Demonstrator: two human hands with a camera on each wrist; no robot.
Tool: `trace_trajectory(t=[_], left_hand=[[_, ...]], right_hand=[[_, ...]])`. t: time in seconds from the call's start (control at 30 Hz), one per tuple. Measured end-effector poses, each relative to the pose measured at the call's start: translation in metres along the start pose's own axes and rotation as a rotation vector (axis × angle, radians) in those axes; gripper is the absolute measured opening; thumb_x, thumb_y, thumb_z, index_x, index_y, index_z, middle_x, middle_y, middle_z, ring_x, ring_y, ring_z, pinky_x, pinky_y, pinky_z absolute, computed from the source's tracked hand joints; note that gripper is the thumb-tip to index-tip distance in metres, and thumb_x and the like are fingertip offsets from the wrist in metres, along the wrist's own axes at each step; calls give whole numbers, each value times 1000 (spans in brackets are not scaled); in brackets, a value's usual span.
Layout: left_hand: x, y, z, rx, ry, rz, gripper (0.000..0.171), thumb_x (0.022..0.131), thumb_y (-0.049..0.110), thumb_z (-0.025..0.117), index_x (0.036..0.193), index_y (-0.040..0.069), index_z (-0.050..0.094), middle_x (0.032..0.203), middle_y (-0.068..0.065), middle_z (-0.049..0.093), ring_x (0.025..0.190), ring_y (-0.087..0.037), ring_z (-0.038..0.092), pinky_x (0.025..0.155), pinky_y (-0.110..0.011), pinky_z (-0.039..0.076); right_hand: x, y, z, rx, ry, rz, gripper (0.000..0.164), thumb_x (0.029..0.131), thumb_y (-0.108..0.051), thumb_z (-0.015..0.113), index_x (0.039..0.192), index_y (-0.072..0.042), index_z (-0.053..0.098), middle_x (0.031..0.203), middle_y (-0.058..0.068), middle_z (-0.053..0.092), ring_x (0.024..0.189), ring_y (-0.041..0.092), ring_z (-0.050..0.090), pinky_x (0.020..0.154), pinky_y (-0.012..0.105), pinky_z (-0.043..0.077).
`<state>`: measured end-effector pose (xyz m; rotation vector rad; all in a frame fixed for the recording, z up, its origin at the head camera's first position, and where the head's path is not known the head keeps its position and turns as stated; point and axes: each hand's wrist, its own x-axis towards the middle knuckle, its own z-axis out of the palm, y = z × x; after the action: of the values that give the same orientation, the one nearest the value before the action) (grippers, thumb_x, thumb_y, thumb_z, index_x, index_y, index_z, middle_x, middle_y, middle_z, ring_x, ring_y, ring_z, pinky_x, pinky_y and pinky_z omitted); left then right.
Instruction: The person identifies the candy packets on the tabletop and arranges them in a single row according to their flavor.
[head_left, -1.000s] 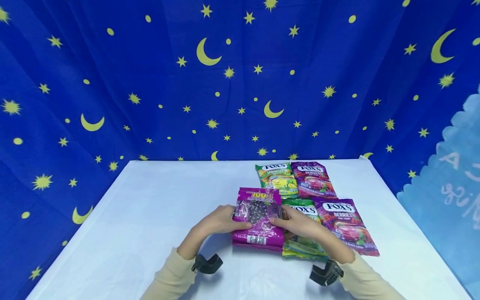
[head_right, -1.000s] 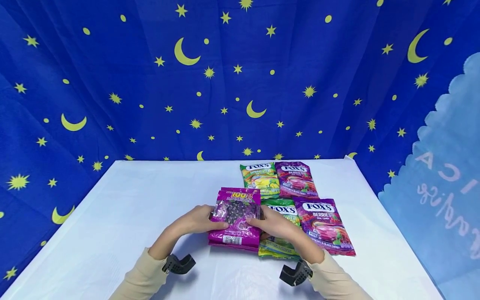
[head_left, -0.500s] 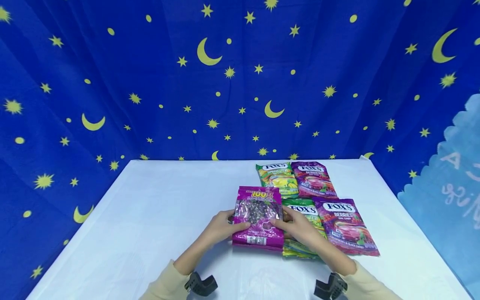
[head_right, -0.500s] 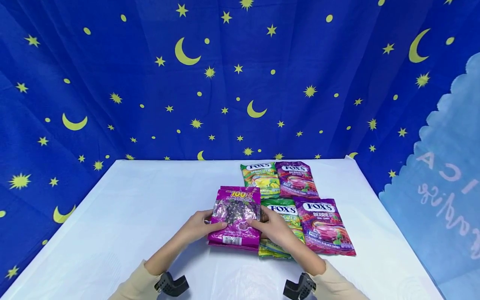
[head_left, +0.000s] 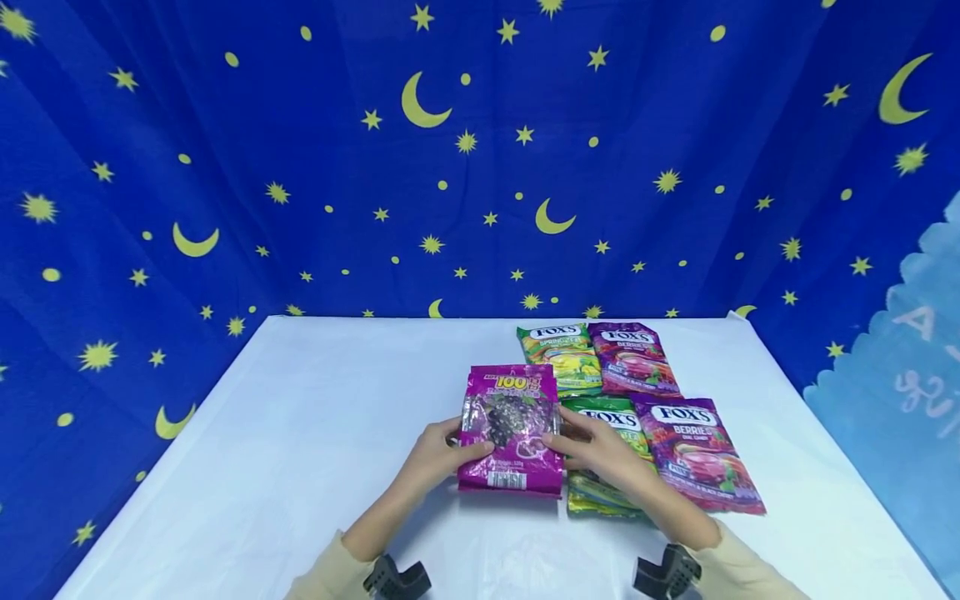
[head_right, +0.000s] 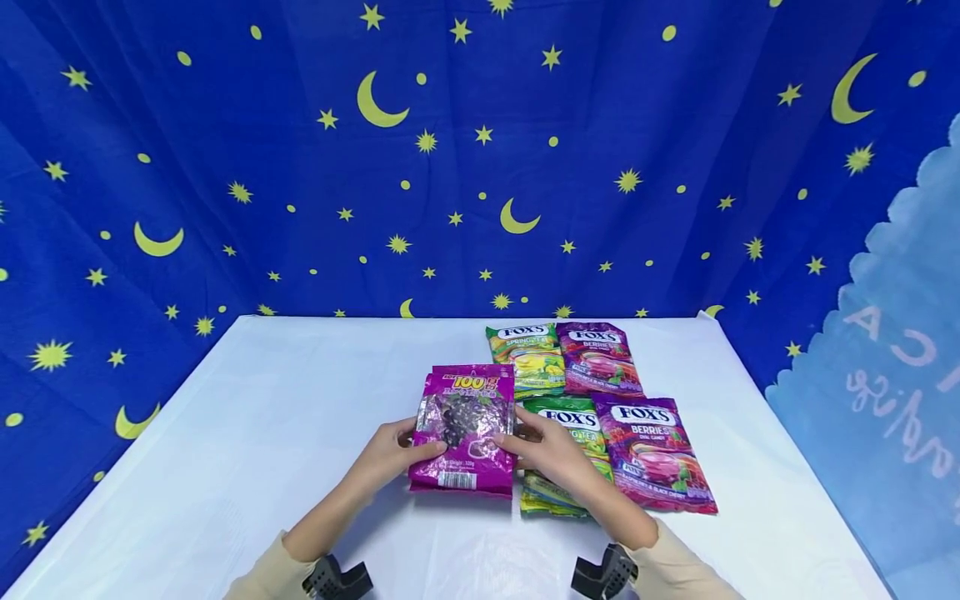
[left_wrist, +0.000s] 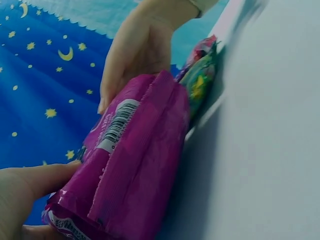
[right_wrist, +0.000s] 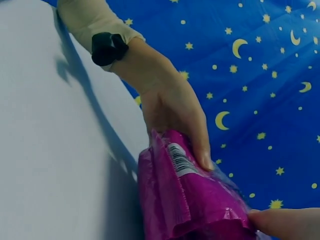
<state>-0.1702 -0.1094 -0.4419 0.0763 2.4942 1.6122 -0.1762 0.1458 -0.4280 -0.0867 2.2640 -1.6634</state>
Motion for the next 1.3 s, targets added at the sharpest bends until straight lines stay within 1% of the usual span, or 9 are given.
trace_trajectory(t=[0.1,0.2,0.37,0.5,0.6,0.8,1.0,1.1,1.3], left_hand=[[1,0,-6,1,2,-6,73,79,38,78,134,-2,53,95,-6,65,82,-19,58,73,-35,51],[3,1,-13,23,-1,-1,72,79,38,78,134,-2,54,96,-5,65,84,-19,57,76,-35,50],[6,3,-26,38,-7,1,69,80,37,77,133,-1,55,101,-5,66,91,-20,59,84,-44,50],[8,5,-39,36,5,-14,70,80,36,78,134,-2,54,105,-6,66,98,-23,59,92,-51,46],[10,4,-49,36,20,-31,72,80,36,77,136,-2,52,108,-9,65,103,-27,58,95,-54,44],[15,-2,-69,25,14,-69,78,81,36,77,140,-4,46,123,-19,59,113,-33,54,100,-59,37],[14,-6,-93,-16,-26,-118,80,85,30,74,145,-6,35,137,-31,45,104,-38,59,102,-66,30],[16,-8,-103,-16,-31,-137,83,85,30,73,146,-7,32,143,-33,36,111,-43,54,102,-65,31],[20,-12,-122,10,-35,-171,85,86,31,73,147,-9,28,145,-33,34,128,-47,39,98,-53,44]], right_hand=[[2,-2,4,49,3,-1,80,87,-36,72,149,-4,34,137,31,46,98,31,66,82,39,56],[7,-4,10,82,13,-6,78,87,-32,73,148,-3,36,133,27,51,95,29,66,79,38,56],[18,-7,17,185,-6,-4,72,87,-20,70,148,-3,36,127,19,58,101,28,64,80,39,56],[31,-11,22,288,-47,-18,71,85,-10,66,148,-1,34,129,23,56,103,30,63,81,40,56],[40,-15,27,322,-67,-30,71,84,-6,66,147,0,35,129,24,54,101,30,64,82,40,56],[53,-22,40,318,-57,-55,70,84,-5,68,147,-1,37,123,20,58,93,24,65,78,39,57],[66,-29,56,304,-89,-98,67,86,-4,66,146,0,37,119,20,59,90,23,66,78,39,57],[73,-33,63,307,-89,-100,66,85,-1,65,146,1,38,118,21,60,88,23,66,78,39,57],[87,-37,78,299,-104,-113,66,85,0,66,145,-1,40,119,20,60,88,22,67,77,37,57]])
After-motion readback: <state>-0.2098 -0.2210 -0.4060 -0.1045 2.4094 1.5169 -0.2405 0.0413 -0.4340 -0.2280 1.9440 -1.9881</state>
